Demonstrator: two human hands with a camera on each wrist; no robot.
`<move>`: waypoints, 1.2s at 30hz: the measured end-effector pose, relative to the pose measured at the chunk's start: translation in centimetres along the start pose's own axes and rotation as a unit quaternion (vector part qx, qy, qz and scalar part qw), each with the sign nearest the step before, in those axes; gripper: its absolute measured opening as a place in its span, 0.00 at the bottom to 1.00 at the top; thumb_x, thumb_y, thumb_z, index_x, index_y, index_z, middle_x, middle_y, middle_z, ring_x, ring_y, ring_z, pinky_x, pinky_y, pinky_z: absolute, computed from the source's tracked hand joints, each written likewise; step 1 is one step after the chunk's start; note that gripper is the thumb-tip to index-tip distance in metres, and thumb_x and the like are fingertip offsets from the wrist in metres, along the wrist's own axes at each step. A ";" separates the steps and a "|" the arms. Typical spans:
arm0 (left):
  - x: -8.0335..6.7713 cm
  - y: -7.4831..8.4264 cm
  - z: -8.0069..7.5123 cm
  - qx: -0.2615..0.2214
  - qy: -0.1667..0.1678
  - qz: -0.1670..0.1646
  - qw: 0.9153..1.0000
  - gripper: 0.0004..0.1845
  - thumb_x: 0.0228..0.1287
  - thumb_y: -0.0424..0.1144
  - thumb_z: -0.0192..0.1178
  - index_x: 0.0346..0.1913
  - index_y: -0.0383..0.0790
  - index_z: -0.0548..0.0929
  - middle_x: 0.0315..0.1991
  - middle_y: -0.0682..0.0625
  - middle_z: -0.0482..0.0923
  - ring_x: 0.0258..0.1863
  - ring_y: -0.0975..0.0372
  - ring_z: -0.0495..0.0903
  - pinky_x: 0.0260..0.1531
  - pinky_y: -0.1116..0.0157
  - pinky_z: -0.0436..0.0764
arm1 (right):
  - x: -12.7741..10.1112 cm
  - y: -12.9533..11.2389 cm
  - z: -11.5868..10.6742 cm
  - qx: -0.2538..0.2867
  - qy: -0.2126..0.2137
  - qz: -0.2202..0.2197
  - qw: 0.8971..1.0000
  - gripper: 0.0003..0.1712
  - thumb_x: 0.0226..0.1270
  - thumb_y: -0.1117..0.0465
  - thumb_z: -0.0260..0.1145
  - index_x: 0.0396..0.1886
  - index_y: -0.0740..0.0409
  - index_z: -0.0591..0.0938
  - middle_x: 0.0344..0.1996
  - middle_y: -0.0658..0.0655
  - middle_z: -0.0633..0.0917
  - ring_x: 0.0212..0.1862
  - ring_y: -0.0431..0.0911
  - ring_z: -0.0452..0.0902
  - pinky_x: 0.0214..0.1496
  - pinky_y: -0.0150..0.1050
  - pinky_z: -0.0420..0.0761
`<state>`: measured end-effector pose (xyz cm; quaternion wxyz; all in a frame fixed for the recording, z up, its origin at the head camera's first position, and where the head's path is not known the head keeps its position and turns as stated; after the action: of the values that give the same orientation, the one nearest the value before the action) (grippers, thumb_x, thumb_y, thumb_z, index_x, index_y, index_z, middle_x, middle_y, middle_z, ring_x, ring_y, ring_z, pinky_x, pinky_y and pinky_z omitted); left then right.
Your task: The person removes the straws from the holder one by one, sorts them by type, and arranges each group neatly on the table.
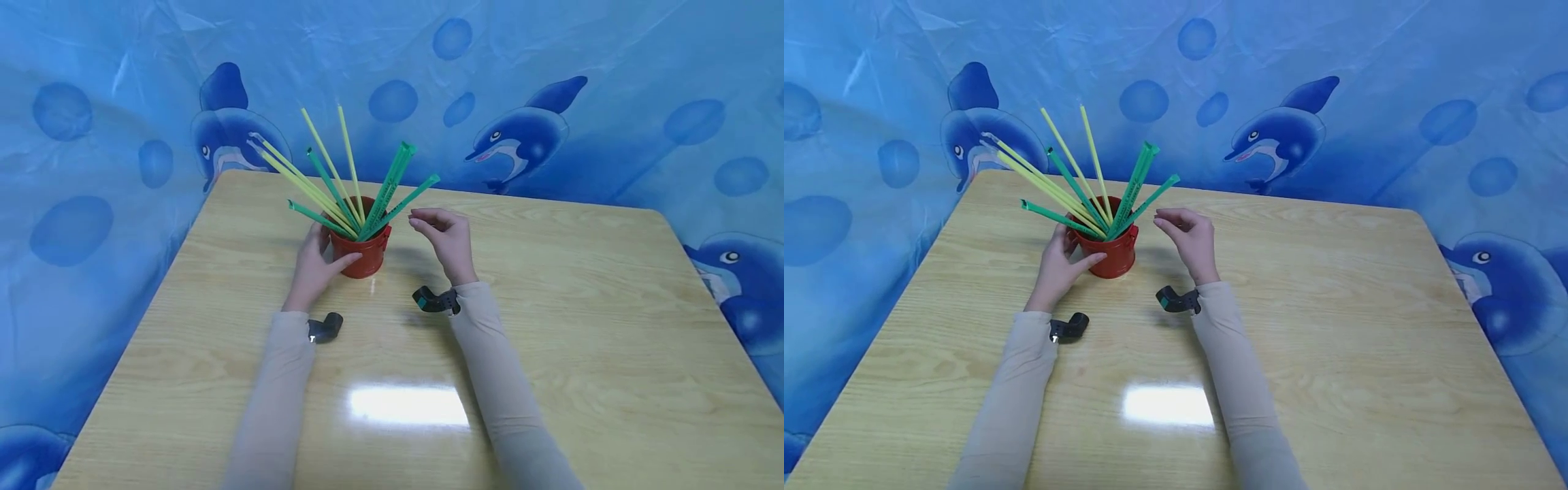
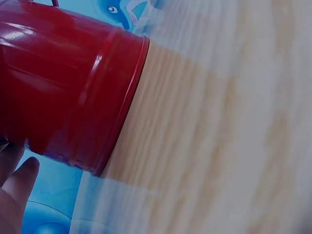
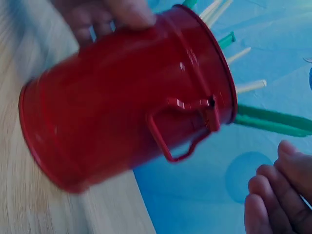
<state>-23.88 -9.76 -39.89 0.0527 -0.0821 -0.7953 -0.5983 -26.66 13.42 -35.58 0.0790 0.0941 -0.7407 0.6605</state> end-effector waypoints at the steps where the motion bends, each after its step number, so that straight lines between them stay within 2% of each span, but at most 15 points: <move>1: 0.0 -0.1 0.0 -0.004 0.002 -0.002 1.000 0.48 0.54 0.45 0.70 0.73 0.46 0.52 0.71 0.49 0.55 0.70 0.54 0.56 0.66 0.58 0.62 | 0.0 0.1 0.3 0.009 -0.004 0.002 1.000 0.14 0.62 0.67 0.66 0.45 0.73 0.82 0.43 0.63 0.85 0.40 0.41 0.82 0.49 0.38 0.81; 9: -0.1 -0.3 0.0 -0.012 0.020 -0.017 1.000 0.46 0.55 0.44 0.69 0.72 0.47 0.53 0.71 0.49 0.57 0.68 0.53 0.59 0.64 0.58 0.65 | 0.4 0.3 2.3 0.023 -0.024 -0.001 0.999 0.14 0.59 0.63 0.69 0.42 0.68 0.85 0.37 0.56 0.86 0.39 0.44 0.82 0.49 0.39 0.82; 14: -0.3 -0.5 -0.4 -0.010 0.034 -0.027 0.999 0.45 0.54 0.44 0.70 0.71 0.49 0.56 0.70 0.50 0.59 0.68 0.53 0.60 0.64 0.58 0.65 | 0.2 0.1 3.3 0.019 -0.034 -0.011 0.999 0.13 0.58 0.63 0.70 0.41 0.67 0.85 0.38 0.56 0.86 0.40 0.45 0.82 0.49 0.40 0.81; 20: -0.6 -0.8 -1.1 -0.012 0.035 -0.036 0.999 0.45 0.52 0.43 0.71 0.71 0.49 0.58 0.70 0.51 0.60 0.68 0.55 0.61 0.65 0.60 0.65 | -0.1 0.1 3.8 0.012 -0.035 0.004 0.999 0.14 0.58 0.62 0.70 0.42 0.66 0.85 0.38 0.57 0.86 0.40 0.46 0.82 0.50 0.40 0.81; 29: -0.8 -0.6 -1.2 -0.011 0.031 -0.021 0.999 0.45 0.50 0.44 0.73 0.70 0.47 0.60 0.69 0.51 0.61 0.68 0.56 0.61 0.65 0.59 0.64 | -0.4 0.2 4.3 0.018 -0.027 0.027 0.999 0.15 0.59 0.60 0.70 0.41 0.67 0.85 0.36 0.57 0.86 0.36 0.46 0.81 0.46 0.40 0.81; 33: -0.8 -0.5 -1.0 -0.003 0.045 -0.016 0.999 0.46 0.48 0.45 0.74 0.69 0.48 0.60 0.68 0.50 0.62 0.67 0.55 0.63 0.64 0.59 0.66 | -0.5 0.1 4.6 0.009 -0.013 0.022 1.000 0.14 0.60 0.60 0.69 0.39 0.68 0.85 0.33 0.56 0.86 0.35 0.44 0.80 0.43 0.38 0.81; 36: -0.8 -0.3 -0.8 -0.006 0.056 -0.011 0.998 0.45 0.48 0.44 0.74 0.68 0.47 0.61 0.67 0.49 0.64 0.65 0.55 0.65 0.63 0.59 0.67 | -0.7 -0.7 4.6 0.007 0.003 0.007 1.000 0.12 0.61 0.63 0.68 0.37 0.70 0.85 0.32 0.58 0.85 0.33 0.42 0.80 0.42 0.36 0.81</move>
<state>-23.20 -10.64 -40.05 0.0903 -0.0404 -0.7882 -0.6074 -25.75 8.76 -35.60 0.0764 0.0872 -0.7364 0.6665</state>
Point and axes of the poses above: each hand's wrist, its own x-axis towards the middle knuckle, its own z-axis out of the palm, y = z × x, the point moved 6 cm from there along x, towards the middle knuckle
